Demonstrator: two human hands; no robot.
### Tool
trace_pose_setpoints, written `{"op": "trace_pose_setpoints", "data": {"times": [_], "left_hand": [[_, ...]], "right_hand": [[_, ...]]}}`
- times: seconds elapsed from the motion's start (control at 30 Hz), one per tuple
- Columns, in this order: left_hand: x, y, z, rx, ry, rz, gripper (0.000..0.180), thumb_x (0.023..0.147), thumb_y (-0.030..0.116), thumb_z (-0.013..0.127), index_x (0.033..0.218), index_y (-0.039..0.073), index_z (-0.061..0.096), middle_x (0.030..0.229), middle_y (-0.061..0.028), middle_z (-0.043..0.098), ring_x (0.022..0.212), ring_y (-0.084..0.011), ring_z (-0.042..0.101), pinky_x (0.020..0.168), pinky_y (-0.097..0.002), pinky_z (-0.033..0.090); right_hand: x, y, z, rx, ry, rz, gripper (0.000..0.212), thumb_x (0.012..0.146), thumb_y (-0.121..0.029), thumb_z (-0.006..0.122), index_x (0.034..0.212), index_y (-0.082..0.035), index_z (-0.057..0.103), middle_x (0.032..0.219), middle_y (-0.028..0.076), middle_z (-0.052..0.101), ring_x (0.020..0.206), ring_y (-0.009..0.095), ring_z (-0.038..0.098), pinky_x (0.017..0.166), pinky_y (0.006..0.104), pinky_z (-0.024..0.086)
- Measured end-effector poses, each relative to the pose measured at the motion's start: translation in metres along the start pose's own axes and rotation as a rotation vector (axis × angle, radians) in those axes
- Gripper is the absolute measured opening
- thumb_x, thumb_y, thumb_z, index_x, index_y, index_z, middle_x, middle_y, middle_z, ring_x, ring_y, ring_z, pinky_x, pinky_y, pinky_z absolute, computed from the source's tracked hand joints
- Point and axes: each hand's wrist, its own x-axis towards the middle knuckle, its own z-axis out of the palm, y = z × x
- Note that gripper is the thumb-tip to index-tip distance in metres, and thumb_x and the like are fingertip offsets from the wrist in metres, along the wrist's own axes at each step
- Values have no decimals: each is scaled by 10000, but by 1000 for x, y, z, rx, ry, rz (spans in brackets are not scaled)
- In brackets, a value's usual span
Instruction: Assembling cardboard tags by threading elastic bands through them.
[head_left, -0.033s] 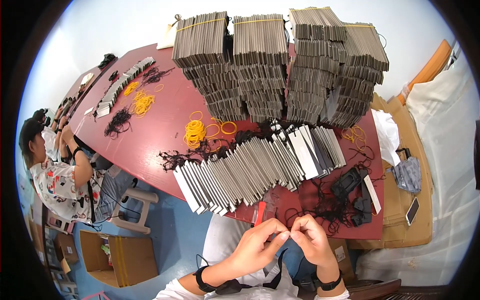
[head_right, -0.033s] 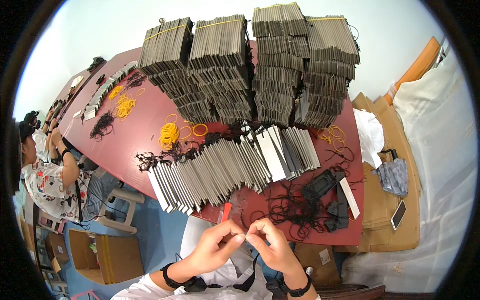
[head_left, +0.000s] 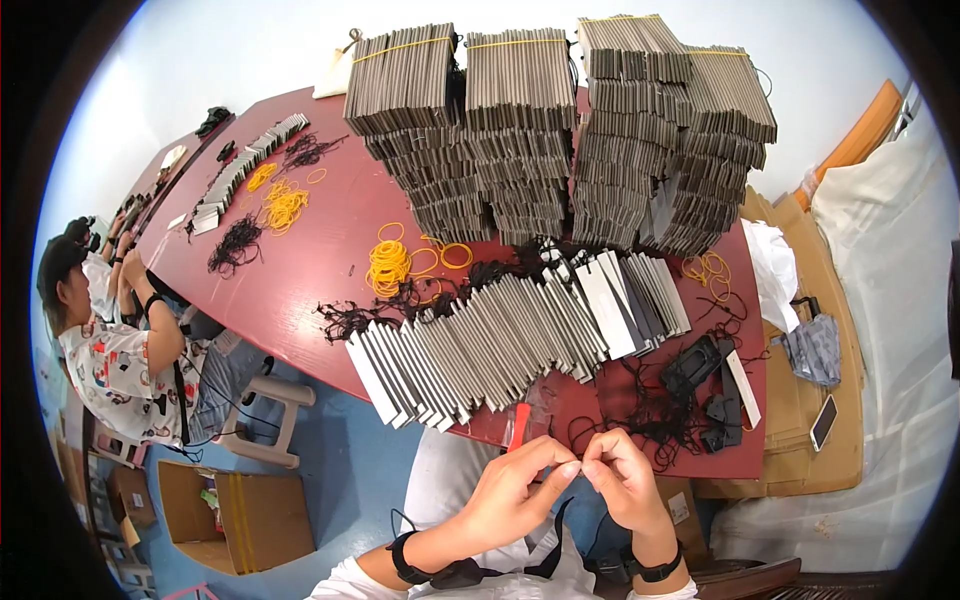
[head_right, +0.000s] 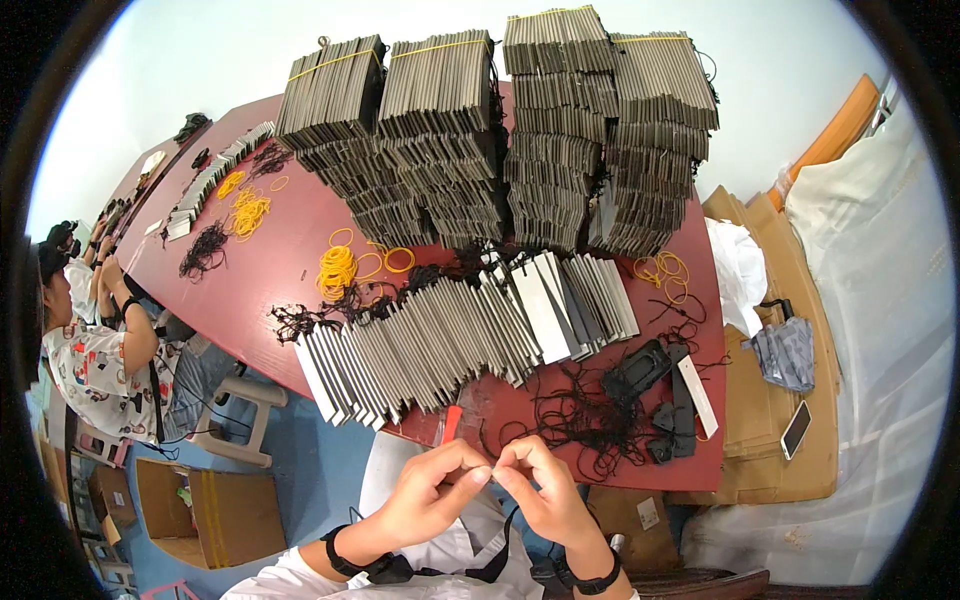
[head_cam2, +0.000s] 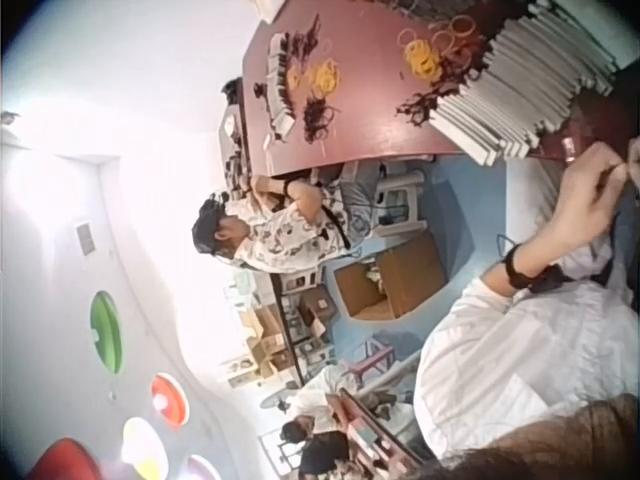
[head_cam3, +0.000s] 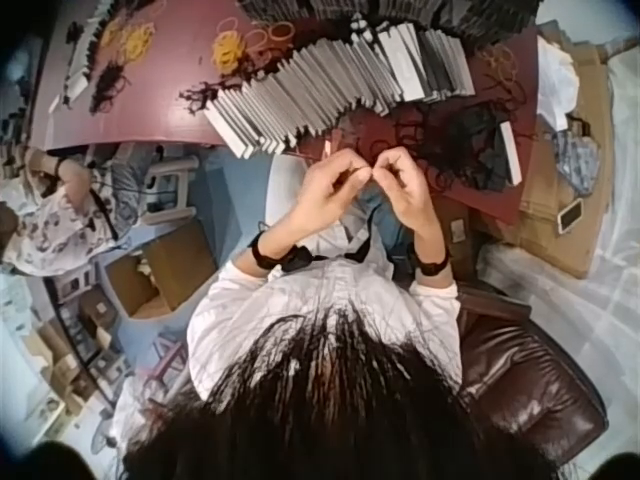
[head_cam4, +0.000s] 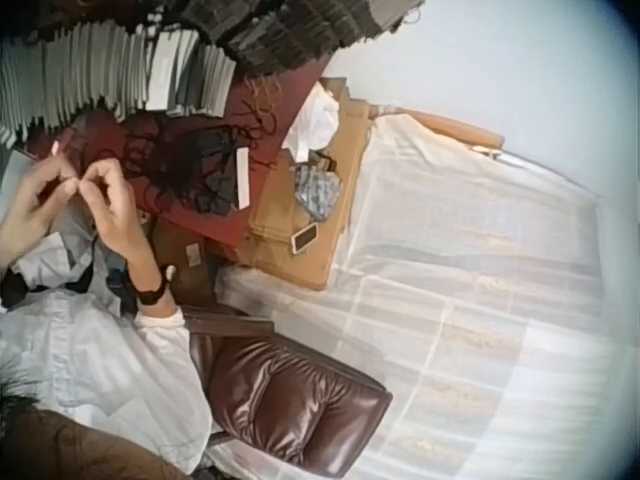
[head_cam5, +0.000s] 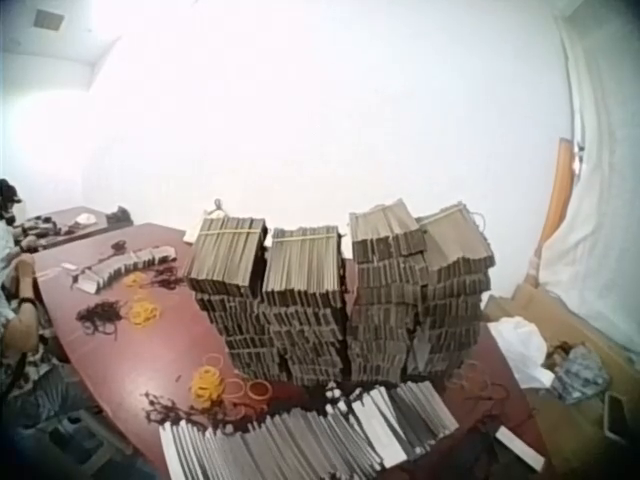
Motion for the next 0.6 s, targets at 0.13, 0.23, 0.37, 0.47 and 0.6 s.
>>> {"op": "trace_pose_setpoints", "data": {"times": [0.13, 0.23, 0.37, 0.47, 0.6], "left_hand": [[4, 3, 7, 80, 160, 61, 118, 909, 134, 598, 945, 22, 591, 756, -87, 583, 624, -189, 560, 564, -286, 454], [7, -5, 3, 229, 188, -17, 144, 920, 164, 602, 928, 21, 620, 713, -51, 604, 601, -132, 515, 577, -253, 437], [11, -18, 5, -593, -3, -243, 192, 912, 197, 643, 939, 10, 679, 716, 37, 573, 665, -10, 441, 589, -181, 364], [9, -21, 20, -705, 148, -220, 178, 873, 141, 684, 1007, 24, 694, 704, 34, 538, 643, -16, 425, 570, -186, 350], [9, -24, 24, -244, 203, -28, 157, 839, 53, 697, 990, 13, 697, 755, 46, 543, 646, -17, 413, 542, -202, 324]], "right_hand": [[-3, 2, -3, 49, 107, 14, 121, 922, -92, 582, 977, -16, 504, 836, -3, 536, 713, 41, 458, 631, 192, 388], [-2, 5, -7, 9, 191, 22, 107, 927, -90, 576, 963, -19, 504, 791, -23, 523, 670, 27, 428, 591, 188, 374], [-2, 10, -6, -147, 233, 4, 115, 928, -92, 579, 974, -12, 510, 789, -12, 544, 665, 34, 446, 574, 198, 383], [-3, 11, -1, -136, 227, 5, 123, 928, -95, 580, 983, -7, 514, 815, 8, 565, 694, 39, 481, 594, 199, 407], [-3, 9, -1, -87, 220, 6, 125, 930, -96, 577, 986, -5, 514, 841, 26, 582, 730, 48, 520, 631, 202, 439]]}}
